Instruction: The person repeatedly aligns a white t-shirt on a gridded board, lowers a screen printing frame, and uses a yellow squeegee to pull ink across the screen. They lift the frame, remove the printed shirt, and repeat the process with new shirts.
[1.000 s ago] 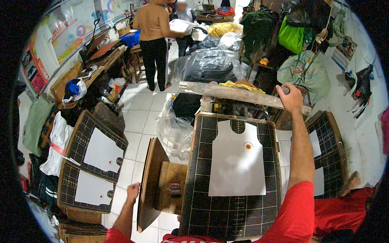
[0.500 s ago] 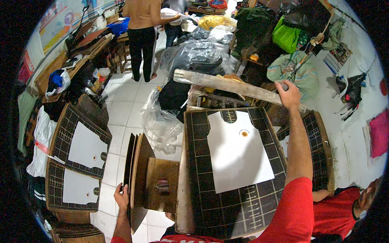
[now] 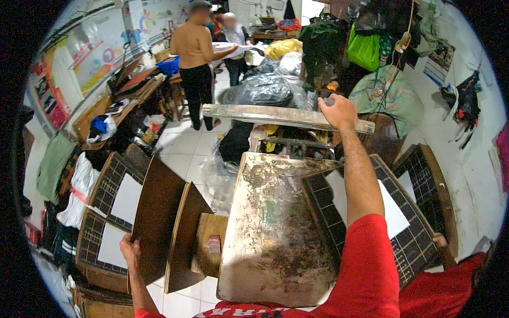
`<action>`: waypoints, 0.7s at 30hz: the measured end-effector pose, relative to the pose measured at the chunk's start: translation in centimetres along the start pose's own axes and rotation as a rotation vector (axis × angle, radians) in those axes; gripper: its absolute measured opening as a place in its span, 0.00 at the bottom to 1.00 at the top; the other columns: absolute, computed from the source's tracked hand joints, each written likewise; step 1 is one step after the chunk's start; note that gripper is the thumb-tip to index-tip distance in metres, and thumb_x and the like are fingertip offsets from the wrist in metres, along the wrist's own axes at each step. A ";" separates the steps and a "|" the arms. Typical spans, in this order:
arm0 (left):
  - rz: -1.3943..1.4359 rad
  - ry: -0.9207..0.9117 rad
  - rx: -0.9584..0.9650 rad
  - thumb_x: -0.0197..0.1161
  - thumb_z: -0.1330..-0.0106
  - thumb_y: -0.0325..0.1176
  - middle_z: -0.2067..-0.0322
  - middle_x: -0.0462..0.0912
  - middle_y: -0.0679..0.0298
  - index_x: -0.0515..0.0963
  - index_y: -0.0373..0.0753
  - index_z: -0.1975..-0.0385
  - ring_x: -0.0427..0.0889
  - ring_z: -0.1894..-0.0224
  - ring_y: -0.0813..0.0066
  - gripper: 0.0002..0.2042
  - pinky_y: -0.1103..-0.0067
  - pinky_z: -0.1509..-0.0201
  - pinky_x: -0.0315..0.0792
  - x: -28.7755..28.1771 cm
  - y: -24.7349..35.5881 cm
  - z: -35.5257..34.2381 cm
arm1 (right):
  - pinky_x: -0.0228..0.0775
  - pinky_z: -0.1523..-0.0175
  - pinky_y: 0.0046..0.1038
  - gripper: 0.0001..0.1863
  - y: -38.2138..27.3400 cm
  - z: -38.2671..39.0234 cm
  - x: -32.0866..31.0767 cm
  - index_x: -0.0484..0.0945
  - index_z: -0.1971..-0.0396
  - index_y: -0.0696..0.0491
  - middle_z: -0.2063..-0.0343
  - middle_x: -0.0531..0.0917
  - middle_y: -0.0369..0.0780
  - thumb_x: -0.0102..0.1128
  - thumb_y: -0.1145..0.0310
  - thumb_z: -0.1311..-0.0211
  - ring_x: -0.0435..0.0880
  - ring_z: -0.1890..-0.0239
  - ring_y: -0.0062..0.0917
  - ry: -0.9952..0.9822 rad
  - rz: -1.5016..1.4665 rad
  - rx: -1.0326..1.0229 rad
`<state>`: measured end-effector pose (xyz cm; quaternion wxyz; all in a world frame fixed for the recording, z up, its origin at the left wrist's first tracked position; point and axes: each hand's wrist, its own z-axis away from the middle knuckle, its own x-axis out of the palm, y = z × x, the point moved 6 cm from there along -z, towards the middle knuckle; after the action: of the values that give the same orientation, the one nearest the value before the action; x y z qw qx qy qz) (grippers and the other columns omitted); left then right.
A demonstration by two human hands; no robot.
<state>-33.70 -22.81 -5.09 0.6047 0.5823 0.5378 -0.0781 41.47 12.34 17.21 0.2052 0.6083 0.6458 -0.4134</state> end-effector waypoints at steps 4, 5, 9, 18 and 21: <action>0.039 0.335 0.418 0.60 0.50 0.21 0.77 0.80 0.55 0.82 0.37 0.72 0.80 0.74 0.54 0.07 0.64 0.69 0.72 -0.2 8.9 12.8 | 0.78 0.43 0.42 0.32 -0.1 -1.1 0.0 0.86 0.48 0.47 0.52 0.88 0.47 0.61 0.36 0.40 0.86 0.47 0.43 -0.081 -0.017 0.008; 0.036 0.277 0.479 0.62 0.51 0.22 0.76 0.80 0.57 0.84 0.40 0.71 0.78 0.74 0.55 0.08 0.66 0.71 0.69 1.0 10.5 16.9 | 0.78 0.42 0.42 0.32 -0.2 -1.5 -0.1 0.86 0.48 0.47 0.51 0.88 0.47 0.60 0.36 0.40 0.86 0.47 0.42 -0.077 -0.017 0.002; -0.083 -0.090 0.481 0.77 0.52 0.43 0.59 0.81 0.53 0.82 0.39 0.51 0.79 0.54 0.51 0.27 0.59 0.49 0.72 8.1 14.2 32.0 | 0.78 0.41 0.41 0.33 -0.4 -2.2 -0.5 0.85 0.46 0.47 0.50 0.88 0.47 0.60 0.36 0.40 0.86 0.46 0.41 -0.053 -0.028 -0.003; 0.053 0.192 -0.776 0.61 0.28 0.57 0.47 0.79 0.39 0.70 0.21 0.39 0.79 0.44 0.43 0.38 0.59 0.36 0.70 8.4 -13.6 37.1 | 0.77 0.41 0.41 0.33 -0.5 0.1 -0.8 0.84 0.45 0.49 0.49 0.87 0.45 0.59 0.38 0.39 0.86 0.46 0.39 -0.099 -0.021 0.003; 0.499 0.117 -0.951 0.57 0.26 0.56 0.62 0.85 0.44 0.79 0.22 0.54 0.85 0.56 0.47 0.32 0.58 0.48 0.75 11.6 -15.9 37.4 | 0.76 0.40 0.41 0.31 -0.4 0.9 -0.6 0.85 0.46 0.48 0.48 0.86 0.43 0.60 0.39 0.38 0.85 0.45 0.39 -0.104 -0.035 0.023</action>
<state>-19.50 -51.01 -33.08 0.7709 0.3577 0.3920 0.3523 40.94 11.28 17.29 0.2243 0.5767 0.6402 -0.4553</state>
